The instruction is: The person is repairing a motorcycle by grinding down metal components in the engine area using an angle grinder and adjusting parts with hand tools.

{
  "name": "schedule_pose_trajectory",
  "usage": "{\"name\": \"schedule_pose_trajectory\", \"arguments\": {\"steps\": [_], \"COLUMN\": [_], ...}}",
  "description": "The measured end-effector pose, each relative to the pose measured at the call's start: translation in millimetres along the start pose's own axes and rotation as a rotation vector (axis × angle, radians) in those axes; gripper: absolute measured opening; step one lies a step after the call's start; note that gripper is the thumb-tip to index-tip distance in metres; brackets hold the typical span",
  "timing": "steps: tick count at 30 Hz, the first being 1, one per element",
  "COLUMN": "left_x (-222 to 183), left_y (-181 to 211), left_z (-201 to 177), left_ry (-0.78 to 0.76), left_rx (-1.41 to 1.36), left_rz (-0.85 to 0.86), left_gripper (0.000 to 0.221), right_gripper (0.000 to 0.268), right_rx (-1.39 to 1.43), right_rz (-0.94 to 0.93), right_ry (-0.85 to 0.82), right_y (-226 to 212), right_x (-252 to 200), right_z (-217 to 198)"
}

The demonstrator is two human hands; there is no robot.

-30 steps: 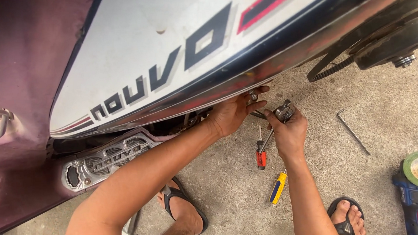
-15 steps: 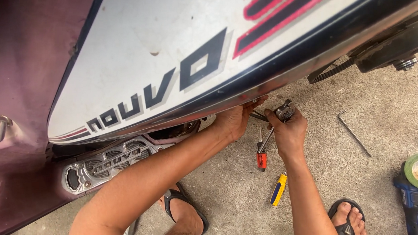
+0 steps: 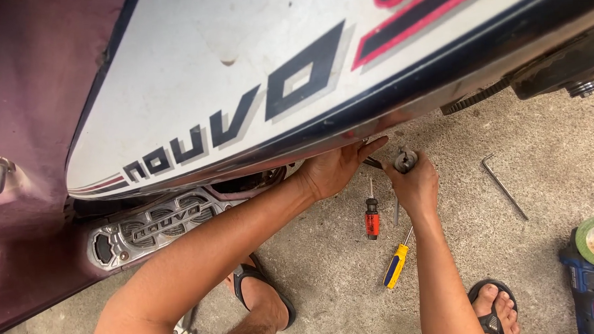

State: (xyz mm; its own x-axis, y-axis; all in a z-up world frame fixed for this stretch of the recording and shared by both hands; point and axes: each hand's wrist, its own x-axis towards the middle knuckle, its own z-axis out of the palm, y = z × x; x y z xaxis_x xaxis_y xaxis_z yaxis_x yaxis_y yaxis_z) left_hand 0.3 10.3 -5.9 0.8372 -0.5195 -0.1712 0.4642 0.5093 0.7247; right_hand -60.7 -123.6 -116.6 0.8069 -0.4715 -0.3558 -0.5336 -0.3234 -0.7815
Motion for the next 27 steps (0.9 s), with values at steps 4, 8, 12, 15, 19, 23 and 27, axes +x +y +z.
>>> {"name": "schedule_pose_trajectory", "arguments": {"steps": [4, 8, 12, 15, 19, 23, 27], "left_x": [0.7, 2.0, 3.4, 1.7, -0.1, -3.1, -10.7], "left_y": [-1.1, -3.8, -1.6, 2.2, 2.1, 0.3, -7.2], "left_z": [-7.0, -8.5, -10.8, -9.7, -8.2, -1.7, 2.1], "left_ry": [-0.013, 0.012, -0.057, -0.059, -0.051, 0.088, 0.145], "left_rx": [-0.03, -0.066, 0.058, 0.128, 0.136, 0.173, 0.164], "left_rz": [-0.034, -0.05, -0.056, -0.074, -0.106, -0.181, -0.253], "left_gripper": [0.032, 0.031, 0.037, 0.038, 0.037, 0.038, 0.037], "right_gripper": [0.04, 0.039, 0.045, 0.047, 0.047, 0.047, 0.047], "right_rx": [-0.245, -0.35, -0.206, -0.235, -0.325, -0.419, -0.401], "right_rz": [0.085, 0.101, 0.072, 0.057, 0.054, 0.061, 0.061], "right_ry": [0.04, 0.111, 0.084, -0.064, -0.185, -0.267, -0.322], "right_y": [58.5, 75.1, 66.8, 56.1, 69.1, 76.6, 80.3], "right_x": [15.4, 14.1, 14.0, 8.8, 8.2, 7.9, 11.5], "right_z": [21.2, 29.5, 26.7, 19.1, 28.7, 29.8, 25.0]}}
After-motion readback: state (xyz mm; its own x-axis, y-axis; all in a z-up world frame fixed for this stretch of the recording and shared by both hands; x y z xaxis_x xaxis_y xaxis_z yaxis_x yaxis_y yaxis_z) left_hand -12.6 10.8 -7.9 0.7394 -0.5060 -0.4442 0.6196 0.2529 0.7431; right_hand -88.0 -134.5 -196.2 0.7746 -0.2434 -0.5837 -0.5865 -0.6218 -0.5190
